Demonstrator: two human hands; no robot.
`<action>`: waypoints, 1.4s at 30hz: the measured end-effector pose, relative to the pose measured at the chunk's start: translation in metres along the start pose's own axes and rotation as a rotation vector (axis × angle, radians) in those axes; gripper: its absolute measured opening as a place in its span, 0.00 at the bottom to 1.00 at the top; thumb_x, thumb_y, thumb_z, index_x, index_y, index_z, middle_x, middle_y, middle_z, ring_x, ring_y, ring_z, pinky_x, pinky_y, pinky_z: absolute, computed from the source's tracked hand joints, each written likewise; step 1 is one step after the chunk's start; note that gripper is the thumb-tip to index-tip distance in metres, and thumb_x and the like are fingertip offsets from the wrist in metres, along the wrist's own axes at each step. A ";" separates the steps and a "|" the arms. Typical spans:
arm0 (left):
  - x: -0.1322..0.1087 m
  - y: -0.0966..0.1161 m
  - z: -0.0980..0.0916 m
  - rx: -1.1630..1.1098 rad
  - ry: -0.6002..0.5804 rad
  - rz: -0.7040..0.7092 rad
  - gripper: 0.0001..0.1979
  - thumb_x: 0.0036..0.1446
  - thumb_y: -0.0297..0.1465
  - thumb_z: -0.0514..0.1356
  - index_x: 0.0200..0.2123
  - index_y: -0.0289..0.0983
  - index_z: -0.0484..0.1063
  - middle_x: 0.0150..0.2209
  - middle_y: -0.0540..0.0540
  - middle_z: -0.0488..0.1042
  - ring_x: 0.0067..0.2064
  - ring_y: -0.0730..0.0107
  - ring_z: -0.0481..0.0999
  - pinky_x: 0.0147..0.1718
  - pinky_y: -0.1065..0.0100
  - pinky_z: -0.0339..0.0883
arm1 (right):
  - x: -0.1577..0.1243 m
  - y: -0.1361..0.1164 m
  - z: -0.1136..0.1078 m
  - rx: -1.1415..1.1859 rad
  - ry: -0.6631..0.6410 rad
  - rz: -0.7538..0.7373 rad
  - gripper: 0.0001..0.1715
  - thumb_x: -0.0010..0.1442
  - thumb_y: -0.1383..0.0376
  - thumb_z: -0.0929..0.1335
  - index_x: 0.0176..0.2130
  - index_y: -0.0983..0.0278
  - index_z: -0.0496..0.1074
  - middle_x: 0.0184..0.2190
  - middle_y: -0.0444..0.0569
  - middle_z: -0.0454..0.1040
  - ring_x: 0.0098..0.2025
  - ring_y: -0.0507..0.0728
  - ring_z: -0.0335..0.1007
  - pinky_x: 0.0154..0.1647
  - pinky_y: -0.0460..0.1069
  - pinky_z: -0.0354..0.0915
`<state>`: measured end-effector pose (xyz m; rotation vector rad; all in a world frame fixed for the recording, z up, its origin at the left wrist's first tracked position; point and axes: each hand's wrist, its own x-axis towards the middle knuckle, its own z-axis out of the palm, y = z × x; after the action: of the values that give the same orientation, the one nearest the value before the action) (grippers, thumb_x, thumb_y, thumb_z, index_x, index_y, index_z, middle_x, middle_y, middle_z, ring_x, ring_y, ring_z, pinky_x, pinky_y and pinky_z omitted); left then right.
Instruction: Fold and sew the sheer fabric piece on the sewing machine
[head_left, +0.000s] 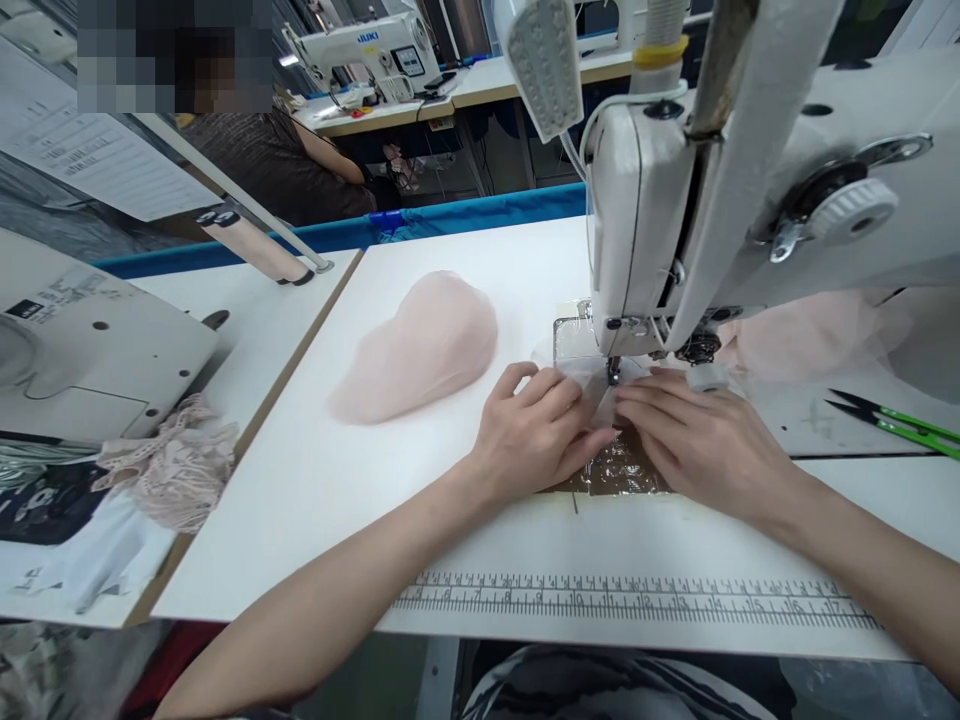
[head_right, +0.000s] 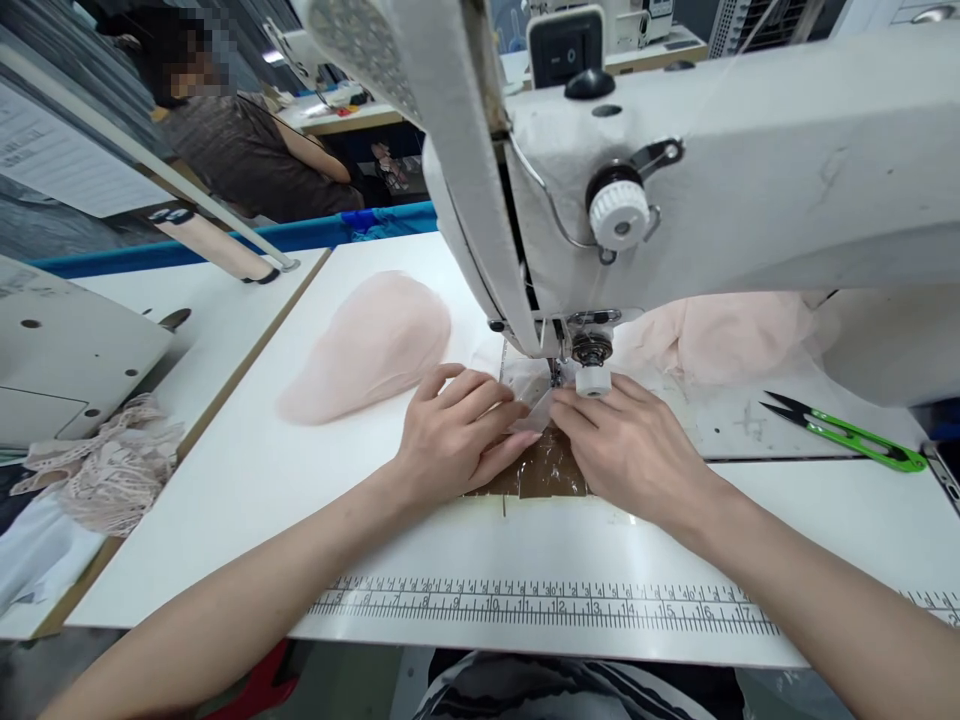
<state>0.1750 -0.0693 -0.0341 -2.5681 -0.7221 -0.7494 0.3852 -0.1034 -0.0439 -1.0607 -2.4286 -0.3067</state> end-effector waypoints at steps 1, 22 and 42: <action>0.000 -0.001 -0.001 -0.036 -0.022 -0.013 0.14 0.64 0.38 0.54 0.36 0.35 0.74 0.36 0.46 0.78 0.38 0.67 0.75 0.43 0.61 0.63 | 0.000 -0.001 -0.001 0.022 -0.018 -0.007 0.17 0.58 0.77 0.62 0.46 0.69 0.73 0.46 0.51 0.77 0.42 0.56 0.73 0.38 0.50 0.67; 0.002 -0.008 0.005 -0.353 -0.265 -0.052 0.15 0.66 0.30 0.49 0.50 0.33 0.71 0.45 0.43 0.76 0.47 0.66 0.74 0.52 0.61 0.62 | -0.002 -0.017 -0.011 -0.037 -0.118 0.058 0.15 0.58 0.76 0.62 0.40 0.67 0.74 0.36 0.49 0.78 0.37 0.56 0.73 0.33 0.50 0.67; -0.003 -0.002 0.004 -0.181 -0.342 0.041 0.22 0.67 0.40 0.49 0.54 0.32 0.68 0.54 0.39 0.71 0.58 0.60 0.69 0.62 0.53 0.57 | -0.002 -0.002 -0.002 -0.184 -0.153 0.100 0.20 0.65 0.67 0.60 0.52 0.71 0.72 0.42 0.54 0.79 0.44 0.61 0.74 0.54 0.58 0.63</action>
<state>0.1734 -0.0668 -0.0389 -2.9069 -0.7267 -0.3795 0.3856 -0.1071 -0.0430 -1.3255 -2.5077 -0.4371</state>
